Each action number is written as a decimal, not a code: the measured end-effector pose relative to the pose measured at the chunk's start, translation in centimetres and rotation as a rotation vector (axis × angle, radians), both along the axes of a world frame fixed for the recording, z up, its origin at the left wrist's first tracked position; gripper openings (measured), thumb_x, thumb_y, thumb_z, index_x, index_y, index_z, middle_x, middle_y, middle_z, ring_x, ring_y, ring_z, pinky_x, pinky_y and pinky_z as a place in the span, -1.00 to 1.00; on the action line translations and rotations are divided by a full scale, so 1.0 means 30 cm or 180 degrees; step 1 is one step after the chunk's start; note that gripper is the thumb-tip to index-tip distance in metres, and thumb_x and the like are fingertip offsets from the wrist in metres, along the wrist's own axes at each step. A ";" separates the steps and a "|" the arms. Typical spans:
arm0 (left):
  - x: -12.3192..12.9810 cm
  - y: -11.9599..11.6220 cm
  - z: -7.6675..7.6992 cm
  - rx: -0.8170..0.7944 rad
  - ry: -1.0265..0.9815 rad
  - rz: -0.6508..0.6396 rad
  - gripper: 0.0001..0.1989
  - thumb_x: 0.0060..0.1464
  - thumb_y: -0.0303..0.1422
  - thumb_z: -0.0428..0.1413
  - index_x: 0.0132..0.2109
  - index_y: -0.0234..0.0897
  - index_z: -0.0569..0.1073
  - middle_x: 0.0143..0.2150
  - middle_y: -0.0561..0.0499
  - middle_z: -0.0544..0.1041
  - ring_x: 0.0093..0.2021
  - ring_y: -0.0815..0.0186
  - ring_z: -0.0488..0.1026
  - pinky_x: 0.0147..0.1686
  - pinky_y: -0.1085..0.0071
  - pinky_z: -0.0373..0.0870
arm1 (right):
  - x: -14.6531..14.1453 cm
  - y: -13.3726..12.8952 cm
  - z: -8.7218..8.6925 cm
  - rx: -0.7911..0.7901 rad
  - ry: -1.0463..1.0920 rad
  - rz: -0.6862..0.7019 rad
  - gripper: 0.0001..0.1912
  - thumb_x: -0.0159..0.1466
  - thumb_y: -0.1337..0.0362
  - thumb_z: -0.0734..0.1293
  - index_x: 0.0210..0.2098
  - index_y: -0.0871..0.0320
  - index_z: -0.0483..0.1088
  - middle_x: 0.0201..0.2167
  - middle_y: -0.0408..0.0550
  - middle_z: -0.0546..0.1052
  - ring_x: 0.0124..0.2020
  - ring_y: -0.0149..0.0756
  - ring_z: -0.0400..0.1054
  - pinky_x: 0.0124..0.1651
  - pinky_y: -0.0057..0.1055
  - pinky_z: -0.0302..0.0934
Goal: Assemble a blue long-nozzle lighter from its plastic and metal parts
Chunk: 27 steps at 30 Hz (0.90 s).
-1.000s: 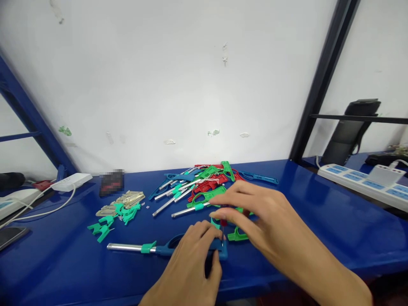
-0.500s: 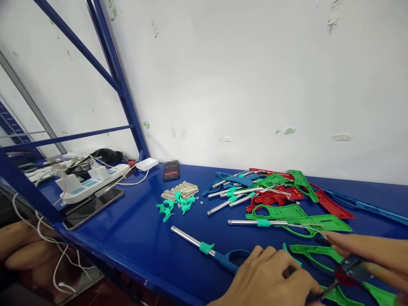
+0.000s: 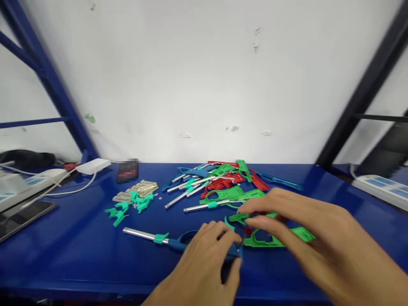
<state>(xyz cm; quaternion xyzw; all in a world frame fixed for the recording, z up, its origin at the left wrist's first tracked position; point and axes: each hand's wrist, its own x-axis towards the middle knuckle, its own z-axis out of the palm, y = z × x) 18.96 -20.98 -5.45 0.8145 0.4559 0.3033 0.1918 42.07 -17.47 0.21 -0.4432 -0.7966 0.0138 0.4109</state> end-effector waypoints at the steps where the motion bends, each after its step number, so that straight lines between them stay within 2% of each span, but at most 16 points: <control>1: 0.000 -0.003 0.005 -0.0002 0.0016 -0.0005 -0.70 0.33 -0.36 0.11 0.17 -0.12 0.49 0.21 -0.08 0.57 0.29 0.00 0.51 0.51 -0.16 0.24 | -0.041 -0.018 0.073 -0.0243 -0.0130 0.0150 -0.74 0.43 -0.10 0.41 -0.21 -0.13 0.66 -0.20 -0.09 0.71 -0.18 -0.05 0.64 -0.08 -0.24 0.55; 3: 0.000 -0.005 0.016 -0.0061 0.0076 0.0007 -0.69 0.33 -0.37 0.10 0.18 -0.13 0.48 0.22 -0.11 0.57 0.30 -0.05 0.50 0.49 -0.25 0.25 | -0.094 -0.047 0.163 -0.0367 -0.0111 0.0307 -0.73 0.42 -0.11 0.42 -0.25 -0.13 0.64 -0.26 -0.13 0.69 -0.28 -0.13 0.61 -0.18 -0.27 0.52; 5: 0.000 -0.004 0.026 -0.0089 0.0119 -0.0011 -0.69 0.32 -0.38 0.10 0.17 -0.13 0.48 0.20 -0.11 0.58 0.26 -0.04 0.53 0.47 -0.28 0.27 | -0.111 -0.065 0.191 -0.0297 -0.0031 0.0391 -0.71 0.42 -0.12 0.41 -0.27 -0.15 0.64 -0.25 -0.15 0.69 -0.28 -0.14 0.60 -0.20 -0.27 0.50; 9: 0.000 0.000 0.028 -0.0023 0.0110 -0.0026 -0.71 0.33 -0.39 0.10 0.16 -0.13 0.48 0.19 -0.07 0.58 0.26 -0.02 0.53 0.47 -0.27 0.27 | -0.104 -0.068 0.177 -0.0102 0.0064 0.0203 -0.64 0.36 -0.22 0.43 -0.33 -0.13 0.60 -0.33 -0.17 0.68 -0.38 -0.15 0.58 -0.36 -0.27 0.43; 11: 0.000 0.001 0.024 0.0015 0.0118 -0.0013 -0.70 0.34 -0.38 0.11 0.18 -0.12 0.48 0.23 -0.08 0.58 0.29 -0.04 0.51 0.47 -0.29 0.26 | -0.107 -0.059 0.174 -0.0124 0.0035 0.0113 -0.56 0.35 -0.25 0.43 -0.41 -0.06 0.53 -0.44 -0.20 0.63 -0.52 -0.23 0.48 -0.49 -0.32 0.31; 14: 0.001 0.007 0.025 0.0017 0.0157 -0.0022 -0.71 0.36 -0.38 0.12 0.18 -0.11 0.48 0.23 -0.08 0.58 0.27 -0.04 0.52 0.45 -0.32 0.27 | -0.121 -0.041 0.173 -0.0202 -0.0057 0.0059 -0.47 0.35 -0.25 0.44 -0.49 0.00 0.37 -0.57 -0.26 0.50 -0.61 -0.33 0.30 -0.56 -0.38 0.16; 17: -0.001 0.019 0.038 -0.0065 0.0242 -0.0071 -0.81 0.46 -0.38 0.08 0.11 -0.12 0.52 0.15 -0.04 0.61 0.21 0.01 0.55 0.37 -0.24 0.39 | -0.134 -0.032 0.169 -0.0147 -0.0053 0.0125 -0.42 0.35 -0.25 0.43 -0.51 0.03 0.25 -0.61 -0.29 0.40 -0.60 -0.37 0.20 -0.54 -0.40 0.11; 19: -0.002 0.026 0.046 -0.0069 0.0299 -0.0105 -0.80 0.51 -0.40 0.03 0.06 -0.11 0.55 0.11 -0.02 0.62 0.16 0.06 0.57 0.33 -0.15 0.44 | -0.137 -0.036 0.172 -0.0113 -0.0035 0.0178 -0.42 0.35 -0.24 0.45 -0.51 0.03 0.25 -0.61 -0.29 0.39 -0.60 -0.37 0.19 -0.53 -0.39 0.12; 21: -0.003 0.030 0.053 -0.0029 0.0310 -0.0108 -0.77 0.52 -0.44 0.02 0.06 -0.11 0.56 0.09 0.00 0.62 0.13 0.10 0.58 0.33 -0.08 0.45 | -0.132 -0.050 0.182 -0.0291 -0.0067 0.0188 -0.57 0.36 -0.16 0.47 -0.41 0.02 0.45 -0.51 -0.24 0.53 -0.56 -0.33 0.32 -0.47 -0.38 0.23; 23: -0.003 0.032 0.057 -0.0028 0.0293 -0.0115 -0.75 0.52 -0.46 0.00 0.05 -0.12 0.57 0.07 0.00 0.63 0.10 0.13 0.58 0.31 -0.01 0.46 | -0.117 -0.068 0.195 -0.0596 -0.0095 0.0305 -0.73 0.42 -0.08 0.42 -0.12 -0.06 0.62 -0.26 -0.15 0.70 -0.39 -0.25 0.54 -0.32 -0.36 0.39; 24: -0.003 0.033 0.058 -0.0047 0.0289 -0.0121 -0.75 0.53 -0.46 -0.01 0.03 -0.12 0.57 0.06 0.00 0.63 0.08 0.13 0.58 0.30 0.01 0.46 | -0.108 -0.075 0.201 -0.0702 -0.0088 0.0408 -0.73 0.46 -0.04 0.38 0.01 -0.11 0.63 -0.14 -0.14 0.73 -0.27 -0.20 0.61 -0.21 -0.35 0.46; 25: -0.002 0.033 0.059 -0.0080 0.0294 -0.0127 -0.75 0.53 -0.46 -0.01 0.01 -0.12 0.57 0.06 0.01 0.63 0.07 0.14 0.58 0.29 0.02 0.46 | -0.099 -0.081 0.205 -0.0740 -0.0067 0.0515 -0.72 0.50 -0.01 0.34 0.07 -0.16 0.63 -0.07 -0.15 0.74 -0.17 -0.17 0.64 -0.12 -0.33 0.49; 27: 0.000 0.032 0.059 -0.0136 0.0309 -0.0146 -0.75 0.53 -0.45 -0.01 -0.02 -0.12 0.56 0.05 0.02 0.63 0.08 0.13 0.57 0.29 0.00 0.44 | -0.085 -0.084 0.208 -0.0683 -0.0027 0.0638 -0.71 0.53 0.01 0.30 -0.01 -0.19 0.67 -0.08 -0.18 0.75 -0.09 -0.14 0.65 -0.04 -0.31 0.50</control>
